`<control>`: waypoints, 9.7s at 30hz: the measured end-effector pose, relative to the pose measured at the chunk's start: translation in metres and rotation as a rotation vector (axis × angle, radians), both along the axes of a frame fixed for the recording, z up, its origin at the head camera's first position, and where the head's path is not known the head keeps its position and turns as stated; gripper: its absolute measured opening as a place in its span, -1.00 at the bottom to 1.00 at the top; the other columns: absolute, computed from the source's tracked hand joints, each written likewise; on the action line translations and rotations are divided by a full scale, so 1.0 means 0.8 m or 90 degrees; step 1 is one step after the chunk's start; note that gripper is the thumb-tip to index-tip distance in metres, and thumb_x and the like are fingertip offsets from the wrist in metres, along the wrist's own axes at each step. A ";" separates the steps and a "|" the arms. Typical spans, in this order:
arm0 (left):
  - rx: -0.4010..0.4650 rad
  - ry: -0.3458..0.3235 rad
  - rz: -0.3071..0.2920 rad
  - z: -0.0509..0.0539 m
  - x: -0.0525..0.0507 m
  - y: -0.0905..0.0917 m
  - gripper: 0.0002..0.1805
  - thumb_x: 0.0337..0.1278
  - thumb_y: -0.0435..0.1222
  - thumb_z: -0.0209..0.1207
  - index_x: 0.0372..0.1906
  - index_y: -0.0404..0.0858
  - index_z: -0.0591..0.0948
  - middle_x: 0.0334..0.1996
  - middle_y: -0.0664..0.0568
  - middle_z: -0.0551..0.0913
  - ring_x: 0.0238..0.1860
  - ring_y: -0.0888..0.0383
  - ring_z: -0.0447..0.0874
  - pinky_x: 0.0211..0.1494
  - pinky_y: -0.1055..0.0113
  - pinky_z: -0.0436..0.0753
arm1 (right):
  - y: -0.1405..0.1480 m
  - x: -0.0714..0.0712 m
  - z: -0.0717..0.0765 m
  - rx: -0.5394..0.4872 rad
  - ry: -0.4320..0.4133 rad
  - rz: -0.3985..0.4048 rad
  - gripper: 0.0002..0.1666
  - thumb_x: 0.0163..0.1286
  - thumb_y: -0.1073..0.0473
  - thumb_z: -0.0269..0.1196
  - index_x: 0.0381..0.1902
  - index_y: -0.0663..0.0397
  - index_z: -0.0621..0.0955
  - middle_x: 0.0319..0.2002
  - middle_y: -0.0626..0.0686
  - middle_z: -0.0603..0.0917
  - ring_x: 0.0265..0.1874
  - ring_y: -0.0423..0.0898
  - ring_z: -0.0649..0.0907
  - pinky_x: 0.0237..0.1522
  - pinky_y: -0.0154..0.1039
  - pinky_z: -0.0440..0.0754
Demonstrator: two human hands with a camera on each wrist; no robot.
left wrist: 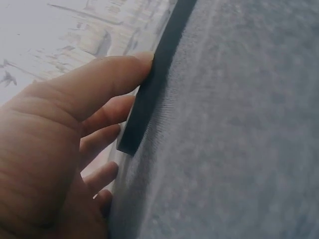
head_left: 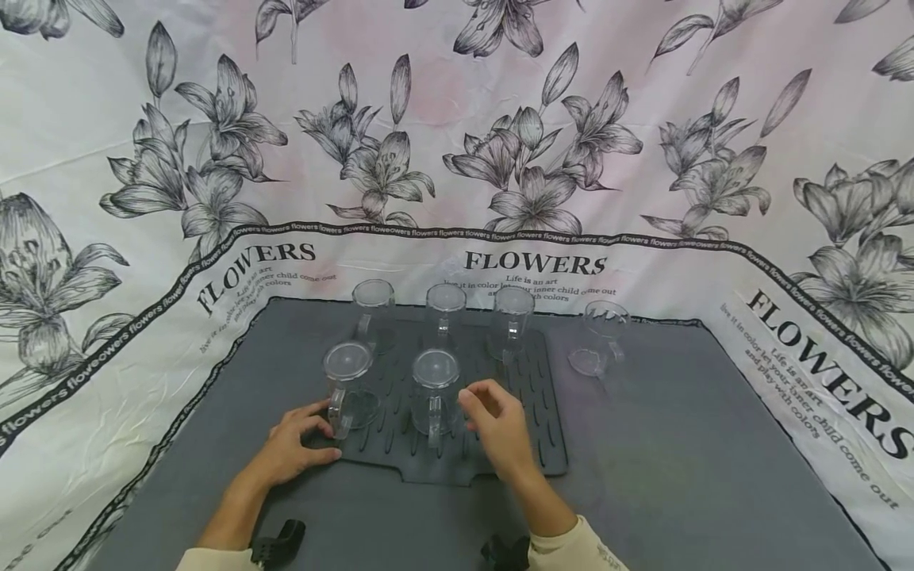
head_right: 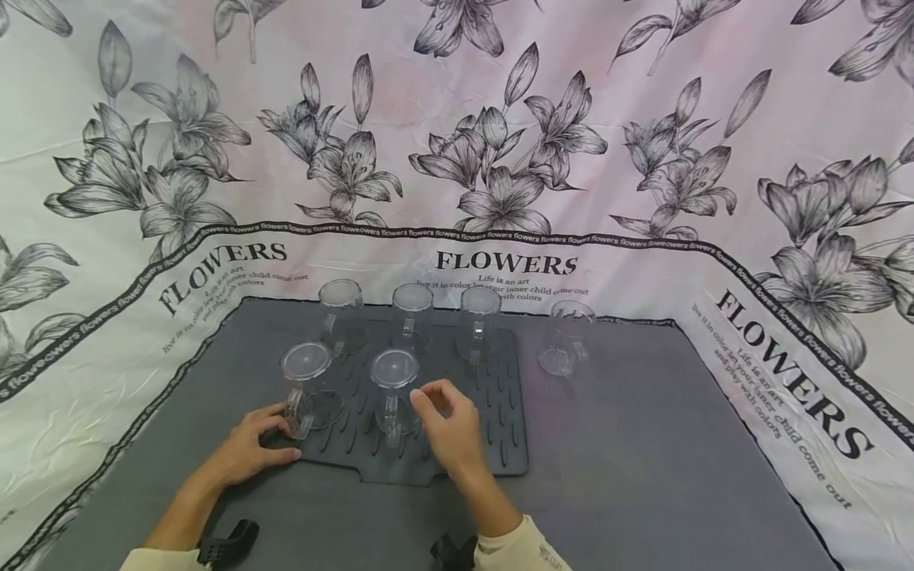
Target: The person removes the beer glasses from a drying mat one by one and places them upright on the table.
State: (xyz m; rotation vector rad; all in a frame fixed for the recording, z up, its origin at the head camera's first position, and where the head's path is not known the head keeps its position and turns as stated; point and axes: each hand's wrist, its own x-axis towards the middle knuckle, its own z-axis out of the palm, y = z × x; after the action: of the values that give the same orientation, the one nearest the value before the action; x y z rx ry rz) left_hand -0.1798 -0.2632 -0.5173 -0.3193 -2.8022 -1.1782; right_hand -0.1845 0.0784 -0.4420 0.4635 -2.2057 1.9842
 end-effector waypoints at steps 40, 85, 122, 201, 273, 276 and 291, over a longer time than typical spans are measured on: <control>0.013 0.015 -0.004 -0.002 0.004 -0.003 -0.73 -0.12 -0.14 0.47 -0.44 -0.03 0.55 0.30 -0.25 0.36 0.30 -0.34 0.10 0.11 -0.35 -0.01 | -0.034 -0.009 -0.048 -0.046 -0.125 0.207 -0.79 0.46 0.25 0.15 -0.13 0.36 0.56 -0.16 0.20 0.64 -0.08 0.18 0.61 -0.13 0.11 0.61; -0.015 -0.007 -0.012 0.000 0.007 0.001 -0.72 -0.10 -0.10 0.46 -0.39 -0.06 0.57 0.31 -0.29 0.33 0.30 -0.37 0.07 0.11 -0.38 -0.01 | 0.107 0.024 0.088 -0.094 0.318 -0.040 -0.84 0.35 0.38 0.23 -0.27 0.48 0.61 -0.42 0.11 0.64 -0.45 -0.10 0.60 -0.36 -0.32 0.57; 0.297 0.255 0.084 0.164 0.042 0.063 -0.58 0.11 -0.56 0.26 0.12 -0.40 0.54 0.03 0.13 0.62 -0.14 0.25 0.60 -0.18 0.53 0.53 | 0.113 0.058 0.136 0.135 0.744 -0.134 -0.67 0.31 0.08 0.33 -0.51 0.25 0.67 -0.55 0.03 0.62 -0.52 -0.03 0.42 -0.36 -0.25 0.37; 0.364 0.180 -0.205 0.153 -0.001 0.257 -0.17 -0.06 -0.42 0.42 0.37 -0.28 0.32 0.20 -0.09 0.44 0.23 -0.01 0.40 0.23 -0.03 0.34 | 0.104 0.056 0.114 -0.231 0.077 0.182 -0.66 0.58 0.27 -0.08 -0.31 0.25 0.58 -0.35 0.13 0.59 -0.34 0.01 0.64 -0.26 0.12 0.64; 0.100 0.062 -0.062 0.022 0.003 -0.003 -0.61 -0.17 -0.27 0.48 -0.18 -0.14 0.57 0.27 -0.31 0.38 0.30 -0.45 0.11 0.14 -0.44 0.05 | 0.202 0.039 0.135 -0.179 0.117 -0.118 -0.59 0.47 0.26 0.11 -0.40 0.66 0.47 -0.45 0.18 0.57 -0.38 0.00 0.64 -0.31 0.00 0.65; 0.091 0.070 -0.075 0.016 0.002 -0.002 -0.62 -0.19 -0.26 0.49 -0.21 -0.12 0.57 0.25 -0.33 0.41 0.28 -0.43 0.18 0.14 -0.43 0.09 | 0.207 0.036 0.135 -0.173 0.113 -0.123 -0.58 0.47 0.26 0.11 -0.39 0.65 0.48 -0.45 0.18 0.58 -0.38 0.00 0.65 -0.32 0.00 0.65; -0.029 0.043 -0.018 0.004 0.003 0.001 -0.71 -0.16 -0.08 0.47 -0.37 0.05 0.55 0.28 -0.19 0.41 0.21 -0.33 0.17 0.00 -0.31 0.09 | 0.240 0.016 0.135 -0.141 0.096 -0.123 -0.60 0.46 0.19 0.14 -0.38 0.55 0.55 -0.42 0.16 0.59 -0.28 0.00 0.62 -0.31 -0.05 0.65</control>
State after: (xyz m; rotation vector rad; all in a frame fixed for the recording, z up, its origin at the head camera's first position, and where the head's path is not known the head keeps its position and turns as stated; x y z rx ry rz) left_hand -0.1773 -0.2625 -0.5143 -0.3966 -2.7785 -1.0893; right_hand -0.1719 0.2703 -0.3342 0.3430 -1.8402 1.9884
